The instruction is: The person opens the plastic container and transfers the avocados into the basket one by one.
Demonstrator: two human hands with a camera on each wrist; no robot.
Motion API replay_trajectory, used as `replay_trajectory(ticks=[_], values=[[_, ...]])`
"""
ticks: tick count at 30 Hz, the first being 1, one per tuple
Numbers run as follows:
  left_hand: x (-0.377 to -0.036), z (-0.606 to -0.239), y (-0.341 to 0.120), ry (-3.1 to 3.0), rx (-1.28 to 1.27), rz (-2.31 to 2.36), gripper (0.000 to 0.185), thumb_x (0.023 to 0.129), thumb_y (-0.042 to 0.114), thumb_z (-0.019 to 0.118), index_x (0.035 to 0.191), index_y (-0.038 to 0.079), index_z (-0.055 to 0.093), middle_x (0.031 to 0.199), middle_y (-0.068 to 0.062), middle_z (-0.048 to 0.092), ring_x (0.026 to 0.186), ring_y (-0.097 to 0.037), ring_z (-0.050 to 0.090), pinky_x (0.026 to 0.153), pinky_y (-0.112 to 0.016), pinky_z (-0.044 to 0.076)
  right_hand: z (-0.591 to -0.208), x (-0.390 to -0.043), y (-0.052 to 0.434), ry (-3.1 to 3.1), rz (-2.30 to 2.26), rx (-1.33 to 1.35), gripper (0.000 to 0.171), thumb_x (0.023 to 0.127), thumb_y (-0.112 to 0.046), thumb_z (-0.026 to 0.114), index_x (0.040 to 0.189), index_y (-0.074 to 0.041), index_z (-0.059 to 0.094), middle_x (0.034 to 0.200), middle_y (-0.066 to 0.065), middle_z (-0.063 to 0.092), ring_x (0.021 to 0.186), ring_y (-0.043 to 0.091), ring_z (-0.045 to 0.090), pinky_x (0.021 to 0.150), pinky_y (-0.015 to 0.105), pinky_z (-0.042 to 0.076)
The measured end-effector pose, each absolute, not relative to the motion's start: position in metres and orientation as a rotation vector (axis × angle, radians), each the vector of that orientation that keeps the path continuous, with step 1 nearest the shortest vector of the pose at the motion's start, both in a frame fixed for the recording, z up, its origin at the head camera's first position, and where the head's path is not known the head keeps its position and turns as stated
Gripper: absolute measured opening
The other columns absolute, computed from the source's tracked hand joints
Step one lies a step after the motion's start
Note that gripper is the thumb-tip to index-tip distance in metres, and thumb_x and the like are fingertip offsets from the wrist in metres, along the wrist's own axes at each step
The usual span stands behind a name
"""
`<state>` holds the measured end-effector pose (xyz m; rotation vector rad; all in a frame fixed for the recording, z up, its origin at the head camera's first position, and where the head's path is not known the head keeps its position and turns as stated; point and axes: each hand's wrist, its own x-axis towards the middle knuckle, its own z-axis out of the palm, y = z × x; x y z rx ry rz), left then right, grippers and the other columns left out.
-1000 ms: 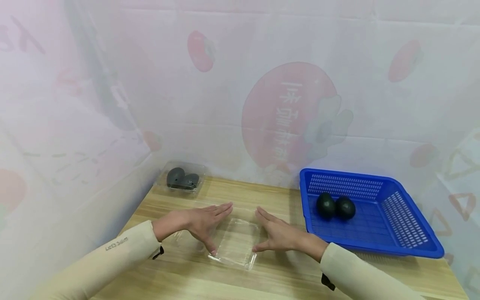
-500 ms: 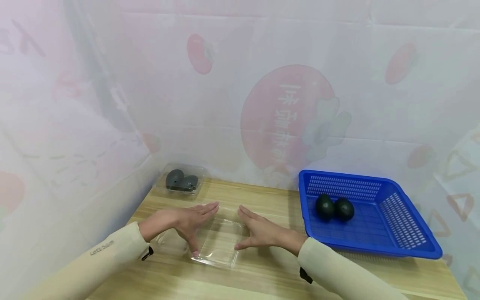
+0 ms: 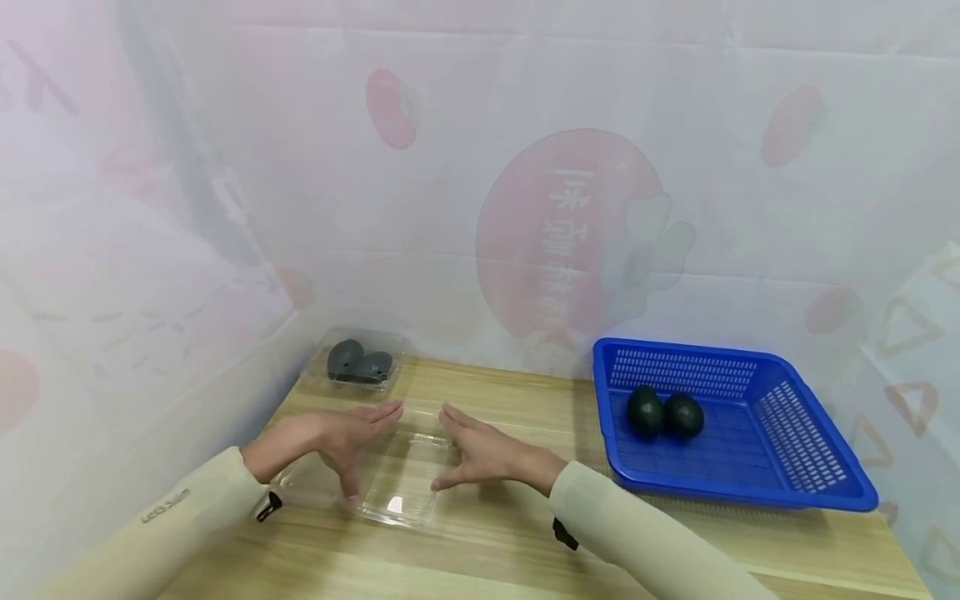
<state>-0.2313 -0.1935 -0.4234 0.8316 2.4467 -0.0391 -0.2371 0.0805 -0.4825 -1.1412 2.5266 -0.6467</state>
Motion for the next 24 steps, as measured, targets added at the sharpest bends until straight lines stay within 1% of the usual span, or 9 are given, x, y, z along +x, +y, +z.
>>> replay_trajectory(ticks=[3,6,14,20,24], values=[[-0.231,-0.421,-0.200,2.456,0.790,-0.014,0.147,0.063,0.041,0.104,0.167,-0.007,0.013,0.176,-0.023,0.006,0.161,-0.040,0.017,0.129,-0.048,0.023,-0.483,-0.239,0.071,2.533,-0.640,-1.147,0.116,0.090,-0.058,0.081,0.166,0.006,0.021,0.175,0.021,0.012,0.160,0.032,0.025,0.126,0.043,0.030],[-0.231,-0.419,-0.207,2.457,0.766,0.003,0.146,0.062,0.038,0.105,0.166,-0.008,0.014,0.176,-0.024,0.007,0.160,-0.042,0.019,0.128,-0.049,0.024,-0.484,-0.240,0.061,2.533,-0.640,-1.151,0.116,0.090,-0.058,0.081,0.166,0.006,0.020,0.176,0.018,0.011,0.160,0.030,0.023,0.127,0.041,0.028],[-0.231,-0.420,-0.222,2.477,0.727,-0.004,0.150,0.057,0.036,0.106,0.165,-0.009,0.014,0.175,-0.026,0.004,0.159,-0.046,0.018,0.127,-0.053,0.025,-0.487,-0.244,0.037,2.537,-0.632,-1.159,0.117,0.090,-0.059,0.080,0.167,0.004,0.019,0.176,0.018,0.011,0.161,0.030,0.022,0.127,0.038,0.026],[-0.230,-0.417,-0.234,2.480,0.710,0.016,0.149,0.057,0.032,0.106,0.166,-0.008,0.014,0.175,-0.027,0.005,0.158,-0.050,0.019,0.125,-0.057,0.026,-0.489,-0.247,0.025,2.541,-0.635,-1.150,0.117,0.090,-0.059,0.080,0.167,0.003,0.018,0.176,0.017,0.010,0.161,0.029,0.022,0.127,0.036,0.026],[-0.229,-0.416,-0.242,2.474,0.725,0.029,0.147,0.056,0.031,0.106,0.165,-0.008,0.015,0.175,-0.028,0.004,0.158,-0.050,0.018,0.125,-0.058,0.025,-0.489,-0.246,0.019,2.518,-0.662,-1.145,0.117,0.090,-0.060,0.079,0.168,0.001,0.016,0.176,0.016,0.008,0.161,0.028,0.020,0.127,0.037,0.025]])
